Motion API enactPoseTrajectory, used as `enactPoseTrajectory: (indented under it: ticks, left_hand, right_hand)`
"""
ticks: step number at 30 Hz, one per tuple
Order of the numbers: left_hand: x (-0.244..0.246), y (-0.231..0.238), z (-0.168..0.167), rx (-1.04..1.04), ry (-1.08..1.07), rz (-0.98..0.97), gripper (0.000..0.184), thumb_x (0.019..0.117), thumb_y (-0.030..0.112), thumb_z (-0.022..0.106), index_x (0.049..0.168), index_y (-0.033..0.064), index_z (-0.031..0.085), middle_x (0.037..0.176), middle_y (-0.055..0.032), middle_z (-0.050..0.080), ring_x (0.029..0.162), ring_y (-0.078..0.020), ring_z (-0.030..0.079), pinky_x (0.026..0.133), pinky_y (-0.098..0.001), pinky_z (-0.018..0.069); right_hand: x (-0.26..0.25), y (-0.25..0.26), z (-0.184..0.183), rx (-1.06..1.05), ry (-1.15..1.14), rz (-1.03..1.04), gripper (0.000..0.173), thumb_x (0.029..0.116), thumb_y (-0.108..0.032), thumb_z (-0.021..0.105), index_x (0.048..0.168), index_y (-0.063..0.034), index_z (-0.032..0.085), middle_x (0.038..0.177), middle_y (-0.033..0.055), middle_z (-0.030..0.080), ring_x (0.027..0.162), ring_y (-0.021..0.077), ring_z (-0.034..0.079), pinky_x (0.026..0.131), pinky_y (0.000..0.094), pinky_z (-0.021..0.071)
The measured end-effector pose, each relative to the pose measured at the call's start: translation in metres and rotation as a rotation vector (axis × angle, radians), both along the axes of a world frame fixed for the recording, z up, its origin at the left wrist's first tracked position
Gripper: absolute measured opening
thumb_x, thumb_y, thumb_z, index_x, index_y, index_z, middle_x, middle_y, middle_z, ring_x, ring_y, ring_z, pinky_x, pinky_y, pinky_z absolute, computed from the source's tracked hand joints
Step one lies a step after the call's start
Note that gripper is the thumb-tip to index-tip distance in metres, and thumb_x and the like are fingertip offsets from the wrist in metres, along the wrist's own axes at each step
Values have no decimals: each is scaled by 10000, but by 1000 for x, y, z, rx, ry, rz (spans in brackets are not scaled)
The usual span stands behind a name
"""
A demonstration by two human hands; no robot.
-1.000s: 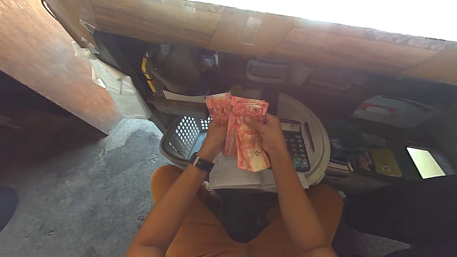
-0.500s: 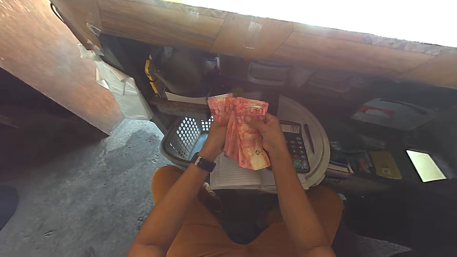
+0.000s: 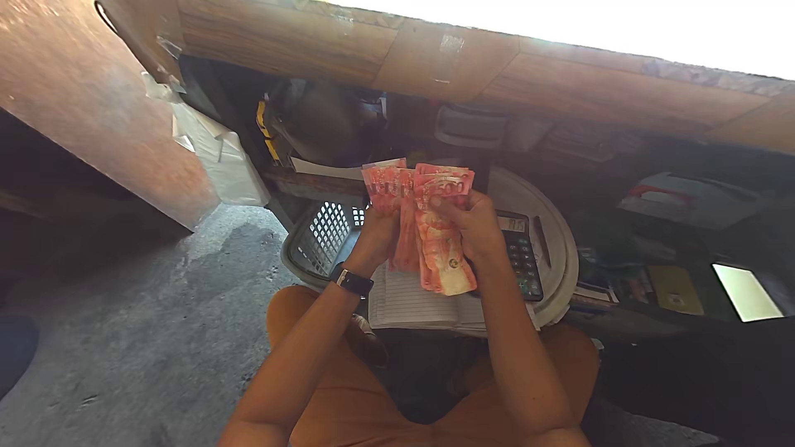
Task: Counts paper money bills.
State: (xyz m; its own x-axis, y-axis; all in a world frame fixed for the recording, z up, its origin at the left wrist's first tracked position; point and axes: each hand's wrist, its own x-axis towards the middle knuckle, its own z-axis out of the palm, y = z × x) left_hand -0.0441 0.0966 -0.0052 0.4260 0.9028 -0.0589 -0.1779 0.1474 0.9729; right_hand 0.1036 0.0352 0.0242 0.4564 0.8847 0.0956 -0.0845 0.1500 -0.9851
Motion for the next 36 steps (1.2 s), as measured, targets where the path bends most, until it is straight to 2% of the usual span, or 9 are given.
enactPoseTrajectory:
  ticks: [6,8,11,15,20,23,28,31,36]
  left_hand:
    - [7,-5,0,-44,31,5,229,945,-34,633,1125,94,570,867,10,688,721,-62,679,654,-250,591]
    - [1,0,-1,-23,9,-40,157,1015,118,611,1170,109,593,925,13,708,781,-59,697,708,-259,608]
    - [-8,5,1,-21,15,-48,337,1093,409,434,1241,146,584,990,27,681,857,-47,678,766,-261,591]
    - [-2,2,2,0,-29,8,112,1048,100,535,1147,152,540,879,75,666,747,6,661,682,-184,574]
    - [5,-6,1,-33,-37,31,140,991,-3,590,1059,119,584,791,45,695,660,-32,675,613,-214,584]
    - [8,-6,-2,-59,-33,6,195,971,-26,610,1109,105,564,823,27,699,693,-47,687,643,-235,597]
    - [-7,1,0,-18,-14,-32,323,1080,391,477,1295,158,539,1014,38,682,878,-37,681,790,-251,591]
    - [-4,1,1,25,-30,10,105,1048,154,569,1153,159,575,902,79,688,764,4,670,703,-192,579]
    - [6,-6,-2,3,-22,22,212,949,-48,602,1081,118,586,829,40,676,692,-31,656,629,-224,575]
  right_hand:
    - [2,5,-11,-52,94,22,101,936,30,680,1015,-22,646,840,7,699,752,53,678,732,239,594]
    - [9,-6,-10,-12,33,27,129,967,-44,672,1092,-65,645,914,-28,702,823,34,680,787,232,591]
    - [20,-15,-4,111,1,39,131,977,-38,646,1098,-89,648,934,-42,727,853,38,707,808,247,611]
    - [10,-7,2,98,47,39,138,909,57,683,1010,-34,660,839,-6,728,761,56,709,741,247,620]
    - [-3,5,-9,-24,138,10,126,896,76,700,977,-8,654,805,23,715,705,76,697,692,255,616]
    - [-4,6,-14,-26,147,23,109,920,59,684,1000,-11,657,844,18,716,761,69,697,742,255,608]
    - [15,-16,-8,121,-6,56,171,963,-34,671,1124,-91,658,965,-42,729,881,35,703,824,242,604]
    - [11,-13,1,137,-26,70,152,912,37,684,1036,-50,671,877,-20,733,799,46,707,774,248,615]
    - [-2,5,-4,-42,52,31,130,897,52,715,1003,8,653,827,37,712,723,85,701,705,267,620]
